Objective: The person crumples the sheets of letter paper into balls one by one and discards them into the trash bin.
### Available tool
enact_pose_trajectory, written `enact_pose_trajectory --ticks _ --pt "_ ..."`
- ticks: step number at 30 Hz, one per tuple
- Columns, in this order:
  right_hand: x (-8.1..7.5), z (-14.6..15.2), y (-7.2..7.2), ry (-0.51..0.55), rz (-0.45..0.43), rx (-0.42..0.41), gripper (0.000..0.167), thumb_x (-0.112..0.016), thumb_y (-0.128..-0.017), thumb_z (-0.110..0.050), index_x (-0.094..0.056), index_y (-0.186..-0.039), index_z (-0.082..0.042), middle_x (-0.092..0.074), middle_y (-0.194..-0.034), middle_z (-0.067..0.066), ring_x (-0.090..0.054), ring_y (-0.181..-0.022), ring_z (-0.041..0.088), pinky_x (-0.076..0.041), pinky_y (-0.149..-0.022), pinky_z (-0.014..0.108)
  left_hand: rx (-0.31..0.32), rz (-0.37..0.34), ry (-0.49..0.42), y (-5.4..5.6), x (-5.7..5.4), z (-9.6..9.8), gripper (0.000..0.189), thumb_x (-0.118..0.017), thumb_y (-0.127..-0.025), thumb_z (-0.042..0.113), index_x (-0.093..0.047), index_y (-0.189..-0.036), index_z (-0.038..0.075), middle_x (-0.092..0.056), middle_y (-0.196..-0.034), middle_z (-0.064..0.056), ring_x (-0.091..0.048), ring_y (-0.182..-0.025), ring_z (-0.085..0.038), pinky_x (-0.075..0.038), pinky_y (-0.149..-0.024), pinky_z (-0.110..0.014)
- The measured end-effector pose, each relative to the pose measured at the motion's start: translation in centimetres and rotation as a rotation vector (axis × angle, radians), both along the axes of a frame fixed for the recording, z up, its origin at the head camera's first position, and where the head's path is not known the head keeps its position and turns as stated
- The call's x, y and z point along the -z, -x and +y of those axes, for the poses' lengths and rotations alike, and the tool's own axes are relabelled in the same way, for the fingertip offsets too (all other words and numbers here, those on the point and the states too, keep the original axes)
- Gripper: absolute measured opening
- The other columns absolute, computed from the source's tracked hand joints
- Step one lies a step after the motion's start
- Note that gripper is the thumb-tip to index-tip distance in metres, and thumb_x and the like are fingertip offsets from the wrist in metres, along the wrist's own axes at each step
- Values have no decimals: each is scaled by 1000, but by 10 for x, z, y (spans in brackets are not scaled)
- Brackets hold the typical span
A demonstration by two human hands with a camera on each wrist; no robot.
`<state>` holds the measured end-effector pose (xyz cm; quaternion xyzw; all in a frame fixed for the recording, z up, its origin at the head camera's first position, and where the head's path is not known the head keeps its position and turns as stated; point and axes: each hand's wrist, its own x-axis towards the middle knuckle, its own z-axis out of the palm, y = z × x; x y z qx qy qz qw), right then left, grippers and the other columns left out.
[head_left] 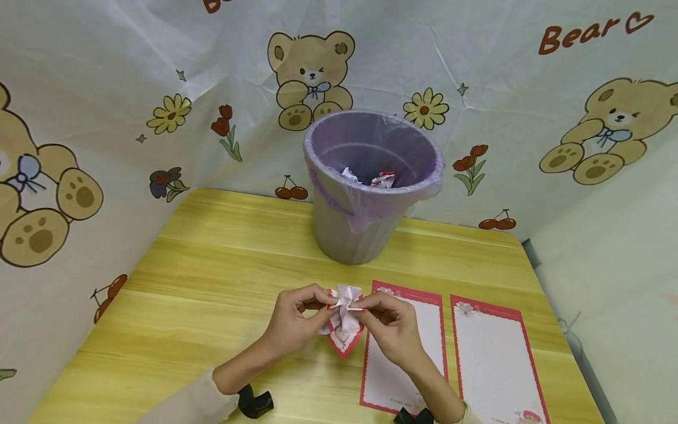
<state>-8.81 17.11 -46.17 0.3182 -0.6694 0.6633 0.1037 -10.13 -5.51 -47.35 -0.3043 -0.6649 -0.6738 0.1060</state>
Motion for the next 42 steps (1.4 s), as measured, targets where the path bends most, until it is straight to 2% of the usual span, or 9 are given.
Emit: enact_pose_trajectory --ticks 8,14,21,25,28,32,37,40,42 --pt "1 6 1 24 -10 10 30 -72 -87 23 -81 -102 -1 -71 -98 7 -69 -98 12 -63 -82 22 52 25 -4 -5 -5 3 20 -82 -88 -4 -74 -104 7 -78 -98 -15 -74 -88 -6 -68 -78 -33" --pt "0 11 -1 -1 -41 -67 29 -66 -94 22 -80 -110 2 -72 -106 8 -70 -101 10 -63 -82 20 13 20 -14 -2 -6 4 21 -84 -87 -2 -73 -99 10 -77 -92 -11 -73 -86 -5 -67 -77 -32" --pt "-3 7 -1 -30 -22 -98 28 -67 -95 19 -80 -111 1 -72 -105 15 -70 -110 13 -63 -96 24 -4 30 -5 -2 -7 2 25 -87 -83 -3 -70 -93 12 -74 -88 -9 -68 -81 -7 -65 -73 -30" --pt "-6 5 -4 -42 -54 -81 27 -67 -95 19 -77 -110 0 -76 -100 14 -71 -98 13 -63 -89 24 5 34 -10 -2 -7 2 25 -83 -81 -7 -70 -91 12 -75 -87 -10 -67 -82 -5 -63 -74 -28" --pt "-8 5 -7 -34 -69 -57 25 -68 -93 20 -68 -112 3 -75 -92 14 -72 -85 14 -63 -79 23 36 34 -12 -1 -10 2 23 -79 -81 -9 -70 -91 10 -75 -87 -12 -68 -85 -6 -64 -77 -28" --pt "-8 5 -7 -41 -73 6 34 -73 -89 21 -55 -114 7 -69 -85 14 -70 -82 10 -62 -83 22 70 28 -18 -3 -13 0 20 -76 -82 -10 -69 -88 8 -75 -88 -14 -72 -89 -12 -65 -80 -29" --pt "-5 6 -6 -113 -68 124 47 -82 -83 16 -61 -124 5 -65 -107 13 -62 -94 15 -57 -86 24 82 39 -21 -4 -16 -1 23 -75 -81 -14 -68 -88 8 -76 -91 -16 -75 -93 -13 -66 -83 -30" --pt "-5 6 -6 -127 -119 125 44 -80 -87 13 -66 -127 1 -68 -124 9 -67 -105 13 -61 -92 23 77 45 -20 -4 -17 0 23 -75 -82 -15 -69 -89 7 -78 -94 -17 -73 -93 -10 -65 -81 -29" --pt "-6 6 -7 -114 -167 106 39 -77 -91 12 -68 -127 1 -72 -126 4 -71 -108 11 -63 -96 25 71 46 -22 -4 -17 0 22 -75 -83 -15 -69 -90 5 -79 -96 -17 -71 -90 -8 -64 -77 -28"
